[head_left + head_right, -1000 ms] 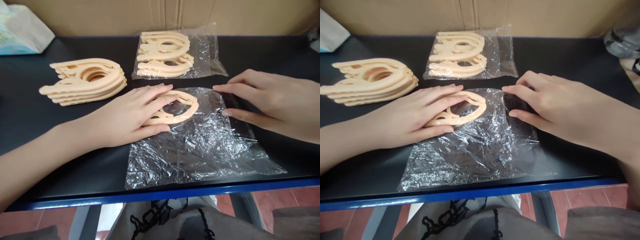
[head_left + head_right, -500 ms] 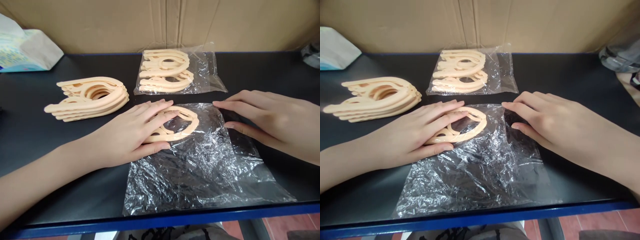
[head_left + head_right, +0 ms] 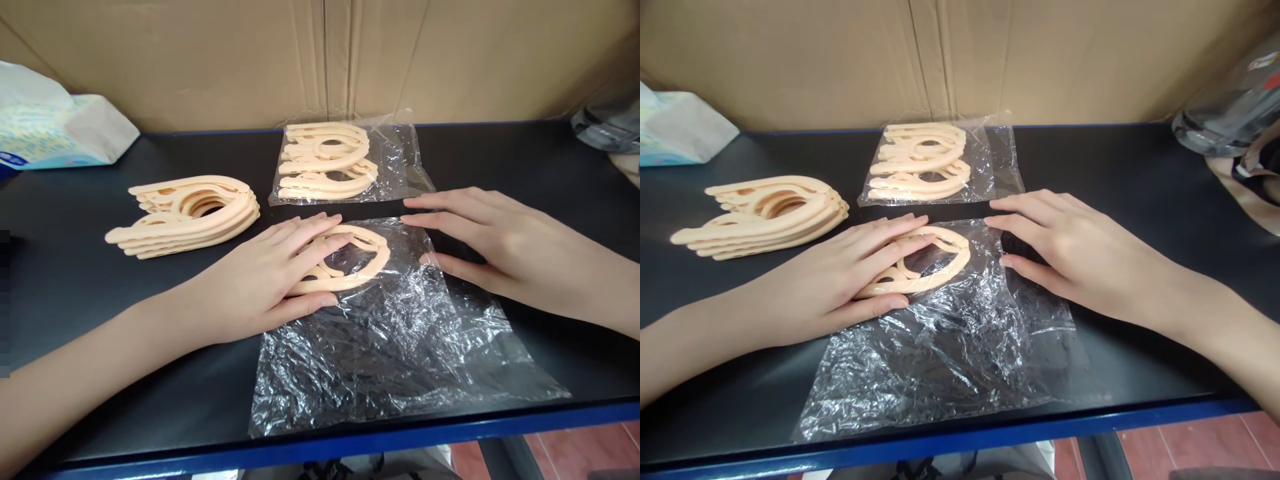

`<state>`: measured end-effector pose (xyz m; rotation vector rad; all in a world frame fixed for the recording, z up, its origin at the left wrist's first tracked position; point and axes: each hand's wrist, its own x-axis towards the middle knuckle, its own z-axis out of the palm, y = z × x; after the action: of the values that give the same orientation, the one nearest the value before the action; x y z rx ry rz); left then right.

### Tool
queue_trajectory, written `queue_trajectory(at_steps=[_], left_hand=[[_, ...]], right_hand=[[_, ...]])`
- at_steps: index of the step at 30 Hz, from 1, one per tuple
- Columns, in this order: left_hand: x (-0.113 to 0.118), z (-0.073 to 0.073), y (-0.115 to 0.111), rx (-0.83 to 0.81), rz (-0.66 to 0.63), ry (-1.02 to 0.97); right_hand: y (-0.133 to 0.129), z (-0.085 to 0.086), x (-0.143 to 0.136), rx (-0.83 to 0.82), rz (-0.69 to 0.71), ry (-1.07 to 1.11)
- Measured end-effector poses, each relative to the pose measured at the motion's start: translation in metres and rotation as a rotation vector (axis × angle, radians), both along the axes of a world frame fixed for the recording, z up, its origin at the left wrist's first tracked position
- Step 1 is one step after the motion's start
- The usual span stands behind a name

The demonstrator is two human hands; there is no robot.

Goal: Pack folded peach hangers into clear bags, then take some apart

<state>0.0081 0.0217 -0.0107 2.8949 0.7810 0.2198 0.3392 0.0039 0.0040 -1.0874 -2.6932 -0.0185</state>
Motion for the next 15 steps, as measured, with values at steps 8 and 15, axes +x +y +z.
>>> queue_trajectory(at_steps=[8, 15], left_hand=[[0.0010, 0.0034, -0.0007, -0.013, 0.003, 0.020], [0.0003, 0.0022, -0.0001, -0.003, 0.005, 0.016]], right_hand=[[0.0001, 0.0003, -0.0011, 0.028, 0.066, -0.001], [0.0006, 0.0006, -0.0006, 0.023, 0.022, 0.029]])
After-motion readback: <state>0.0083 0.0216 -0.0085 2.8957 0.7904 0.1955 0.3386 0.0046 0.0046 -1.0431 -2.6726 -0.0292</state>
